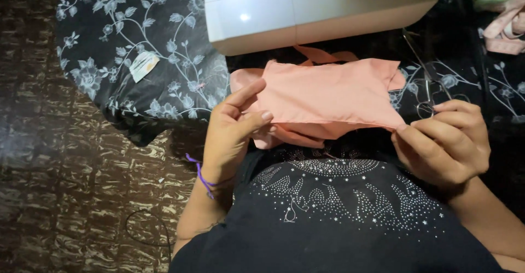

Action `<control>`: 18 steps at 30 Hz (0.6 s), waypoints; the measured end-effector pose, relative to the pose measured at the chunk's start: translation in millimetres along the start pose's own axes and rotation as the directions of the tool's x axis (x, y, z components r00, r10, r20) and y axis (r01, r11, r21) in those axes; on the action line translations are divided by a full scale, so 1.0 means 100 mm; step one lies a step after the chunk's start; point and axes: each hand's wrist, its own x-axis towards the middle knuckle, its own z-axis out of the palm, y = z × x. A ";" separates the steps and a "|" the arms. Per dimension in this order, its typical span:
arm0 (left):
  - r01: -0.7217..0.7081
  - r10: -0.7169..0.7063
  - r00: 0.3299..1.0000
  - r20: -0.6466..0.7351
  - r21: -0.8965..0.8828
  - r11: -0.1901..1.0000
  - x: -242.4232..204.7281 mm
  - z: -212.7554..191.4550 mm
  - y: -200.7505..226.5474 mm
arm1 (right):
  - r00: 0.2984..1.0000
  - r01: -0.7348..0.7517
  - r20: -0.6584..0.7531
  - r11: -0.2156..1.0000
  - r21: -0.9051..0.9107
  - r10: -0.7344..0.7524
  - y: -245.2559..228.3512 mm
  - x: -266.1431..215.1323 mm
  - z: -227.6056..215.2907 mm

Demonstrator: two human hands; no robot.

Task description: A person hand-sews a piece of pink fabric and uses scissors to trim the thread and edges at a sewing workstation.

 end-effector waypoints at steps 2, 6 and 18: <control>-0.008 0.008 1.000 -0.006 0.026 1.000 0.00 -0.01 0.01 | 0.999 -0.027 0.033 1.000 -0.010 0.027 0.00 -0.01 -0.05; -0.019 0.019 1.000 -0.012 0.026 0.999 -0.05 0.01 0.08 | 0.999 -0.035 0.039 0.999 -0.027 0.036 0.01 -0.08 -0.09; -0.031 0.035 0.998 -0.043 0.085 0.996 -0.10 -0.02 0.09 | 0.999 -0.038 0.033 0.996 -0.079 0.041 0.04 -0.13 -0.15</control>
